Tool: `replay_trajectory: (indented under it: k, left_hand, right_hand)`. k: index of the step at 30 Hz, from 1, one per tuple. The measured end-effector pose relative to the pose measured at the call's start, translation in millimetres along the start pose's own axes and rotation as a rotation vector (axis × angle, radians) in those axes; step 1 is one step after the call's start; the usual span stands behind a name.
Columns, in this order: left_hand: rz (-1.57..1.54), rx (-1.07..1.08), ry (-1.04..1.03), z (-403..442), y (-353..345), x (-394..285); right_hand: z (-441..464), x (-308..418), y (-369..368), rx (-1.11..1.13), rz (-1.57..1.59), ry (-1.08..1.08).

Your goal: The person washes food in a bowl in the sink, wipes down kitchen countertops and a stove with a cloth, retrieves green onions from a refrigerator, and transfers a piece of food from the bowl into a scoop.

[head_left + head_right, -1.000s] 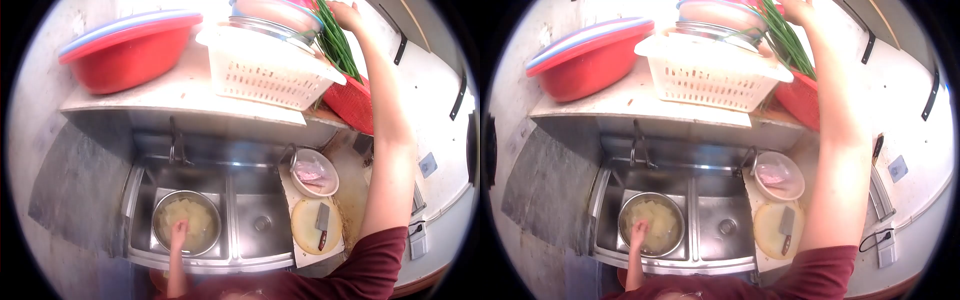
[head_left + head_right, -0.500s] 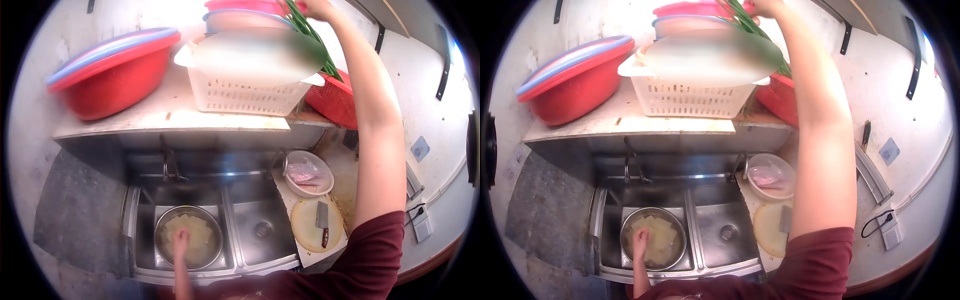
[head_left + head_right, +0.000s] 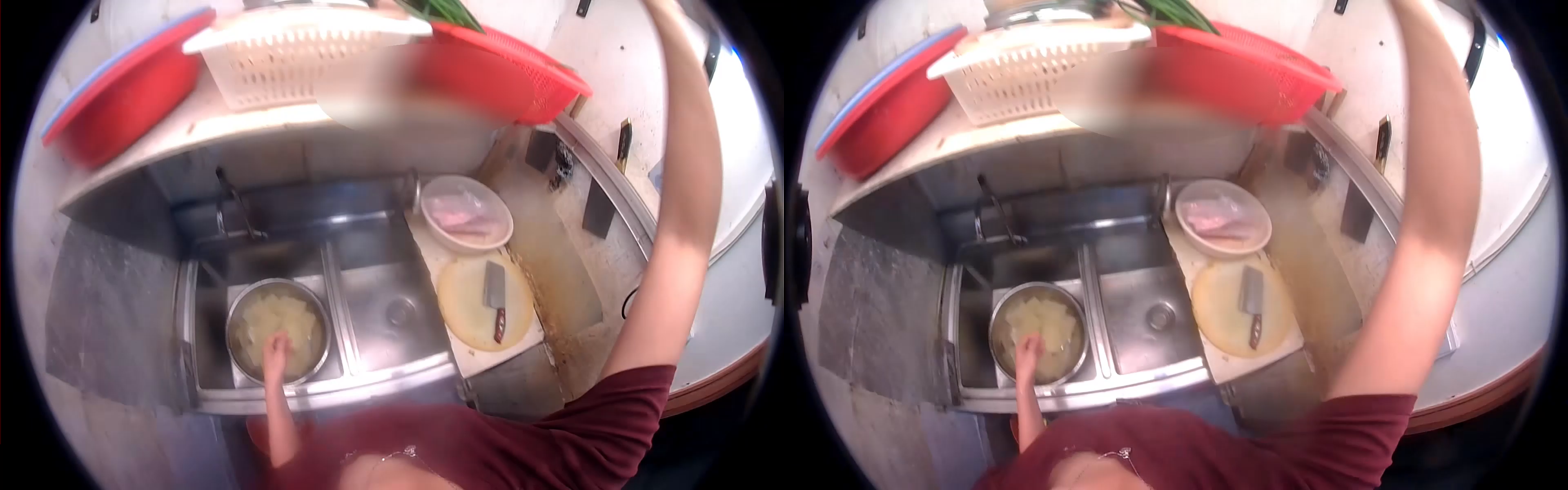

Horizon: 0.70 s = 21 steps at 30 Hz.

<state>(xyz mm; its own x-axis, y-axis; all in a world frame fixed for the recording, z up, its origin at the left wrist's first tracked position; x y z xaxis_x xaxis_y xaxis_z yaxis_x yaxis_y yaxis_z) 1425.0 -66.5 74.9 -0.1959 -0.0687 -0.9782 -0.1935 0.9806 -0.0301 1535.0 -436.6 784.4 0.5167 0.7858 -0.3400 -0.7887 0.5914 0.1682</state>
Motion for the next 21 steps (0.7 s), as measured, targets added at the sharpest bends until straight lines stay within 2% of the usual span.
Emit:
replay_trajectory:
  k: [1, 3, 5, 6, 7, 8, 9, 10, 11, 13, 15, 16, 17, 18, 20, 21]
  left_hand:
    - [0.037, 0.025, -0.001, -1.7, -6.1, -3.7]
    - [0.09, 0.041, 0.011, 5.8, -14.5, 10.6]
    - [0.026, 0.007, 0.081, 2.4, -43.8, -3.1]
    - [0.181, 0.051, 0.04, 14.4, -49.0, 16.1]
    - [0.126, 0.1, 0.089, 8.9, -72.1, -0.4]
    - [-0.031, 0.176, 0.02, 4.6, -93.4, -10.4]
    - [0.088, 0.226, -0.025, 4.3, -106.2, -7.7]
    - [0.008, 0.285, -0.001, 3.1, -117.5, -0.7]
    - [0.093, 0.271, -0.036, -0.1, -124.8, 8.5]
    - [0.176, 0.373, -0.024, -5.3, -120.0, 32.3]
    - [0.318, 0.44, -0.086, -2.5, -97.8, 56.6]
    - [0.237, 0.329, 0.062, -0.7, -82.6, 60.9]
    - [0.217, 0.246, 0.135, 10.6, -58.9, 73.9]
    - [0.197, 0.16, 0.205, 25.8, -31.0, 87.1]
    - [0.284, -0.141, 0.259, 43.9, 20.2, 97.7]
    - [0.279, -0.141, 0.378, 58.2, 46.3, 112.5]
  right_hand:
    - [1.0, -28.9, -22.2, -0.101, -0.204, -0.017]
    - [-62.1, -54.9, -6.2, -0.227, 0.287, -0.084]
    - [-123.6, -81.1, 11.2, -0.172, 0.388, 0.011]
    - [-153.8, -94.5, 16.0, -0.125, 0.407, 0.07]
    - [-184.8, -110.0, 13.1, -0.067, 0.45, 0.113]
    - [-221.9, -113.2, 4.2, -0.115, 0.515, 0.168]
    - [-266.7, -128.0, -6.3, -0.167, 0.583, 0.214]
    - [-322.0, -161.4, -47.4, 0.128, 0.982, 0.07]
    - [-379.2, -194.3, -88.8, 0.353, 1.33, -0.19]
    - [-441.7, -98.6, -35.6, 0.427, 0.685, 0.001]
    - [-510.4, -63.1, -42.8, 0.711, 0.64, 0.063]
    - [-545.3, -45.1, -46.3, 0.85, 0.612, 0.099]
    - [-562.3, -27.5, -37.6, 0.867, 0.628, 0.14]
    - [-577.8, -17.0, -33.0, 0.985, 0.557, 0.151]
    - [-590.9, 3.6, -24.0, 1.004, 0.565, 0.184]
    - [-593.5, 16.2, -21.3, 1.025, 0.561, 0.169]
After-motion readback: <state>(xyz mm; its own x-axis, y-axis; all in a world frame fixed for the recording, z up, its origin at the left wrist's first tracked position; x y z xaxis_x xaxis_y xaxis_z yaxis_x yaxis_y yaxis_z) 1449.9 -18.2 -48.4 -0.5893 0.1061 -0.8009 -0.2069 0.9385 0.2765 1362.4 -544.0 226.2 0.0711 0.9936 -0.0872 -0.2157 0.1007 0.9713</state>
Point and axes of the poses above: each hand's wrist, its own z-axis towards the middle knuckle, its own y-axis out of the back of the hand, x = y × z, the point moved 2 cm from there along z, towards the middle knuckle, and after that the axes turned 8 degrees about x, right-handed, at the moved point
